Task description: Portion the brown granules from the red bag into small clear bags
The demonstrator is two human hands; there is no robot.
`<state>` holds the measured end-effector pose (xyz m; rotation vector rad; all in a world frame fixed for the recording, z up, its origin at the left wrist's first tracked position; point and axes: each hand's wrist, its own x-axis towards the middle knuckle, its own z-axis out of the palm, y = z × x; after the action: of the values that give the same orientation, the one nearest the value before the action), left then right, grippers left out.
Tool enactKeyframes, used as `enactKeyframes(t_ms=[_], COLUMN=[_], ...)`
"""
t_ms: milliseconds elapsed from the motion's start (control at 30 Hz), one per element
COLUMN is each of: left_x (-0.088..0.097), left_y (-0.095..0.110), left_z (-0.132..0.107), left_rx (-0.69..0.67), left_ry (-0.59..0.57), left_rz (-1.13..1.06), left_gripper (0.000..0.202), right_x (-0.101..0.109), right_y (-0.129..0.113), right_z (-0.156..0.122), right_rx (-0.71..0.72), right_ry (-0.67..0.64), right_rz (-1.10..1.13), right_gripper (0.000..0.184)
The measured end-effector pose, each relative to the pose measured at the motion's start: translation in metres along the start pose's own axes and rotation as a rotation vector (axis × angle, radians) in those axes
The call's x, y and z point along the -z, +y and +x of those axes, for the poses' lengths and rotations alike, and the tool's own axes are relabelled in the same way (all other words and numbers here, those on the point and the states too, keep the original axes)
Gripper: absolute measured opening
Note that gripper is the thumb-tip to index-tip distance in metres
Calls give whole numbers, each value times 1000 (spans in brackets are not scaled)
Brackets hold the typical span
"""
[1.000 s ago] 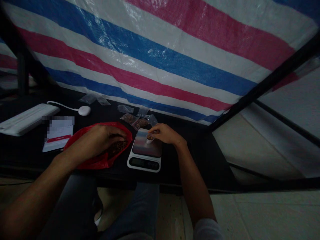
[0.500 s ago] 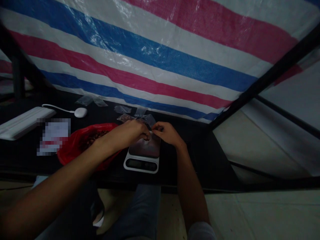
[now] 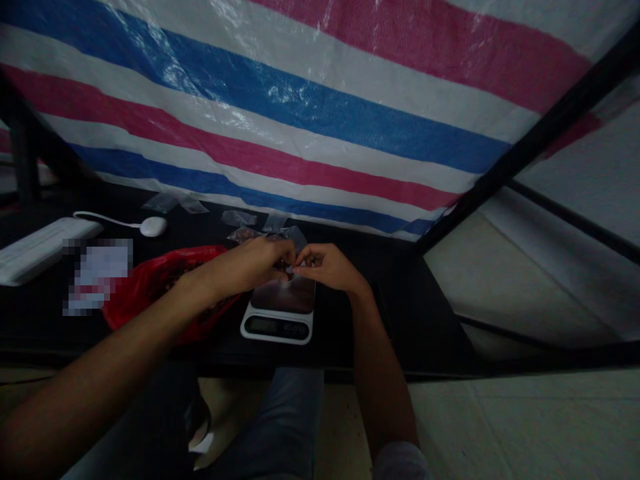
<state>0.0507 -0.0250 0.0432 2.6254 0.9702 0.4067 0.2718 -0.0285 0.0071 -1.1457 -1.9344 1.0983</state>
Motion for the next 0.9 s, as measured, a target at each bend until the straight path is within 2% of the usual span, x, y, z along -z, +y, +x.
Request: enactKeyframes(t_ms=[200, 400, 600, 733, 900], left_x=[6, 2, 0, 1, -2], left_y=[3, -2, -4, -2, -5], left_z=[-1, 4, 6, 3, -2], left_rx=[34, 20, 24, 32, 36], left_ry=[-30, -52, -47, -53, -46], left_rz=[-122, -158, -180, -211, -308], left_gripper=[26, 37, 42, 46, 41], right_x=[-1, 3, 3, 2, 1], right_y=[0, 2, 3, 1, 2], right_z=[1, 1, 1, -1, -1], right_rx=[75, 92, 58, 31, 53], right_ry=[-68, 45, 77, 27, -32], right_rz=[22, -60, -46, -17, 2], right_gripper=[24, 25, 27, 28, 28])
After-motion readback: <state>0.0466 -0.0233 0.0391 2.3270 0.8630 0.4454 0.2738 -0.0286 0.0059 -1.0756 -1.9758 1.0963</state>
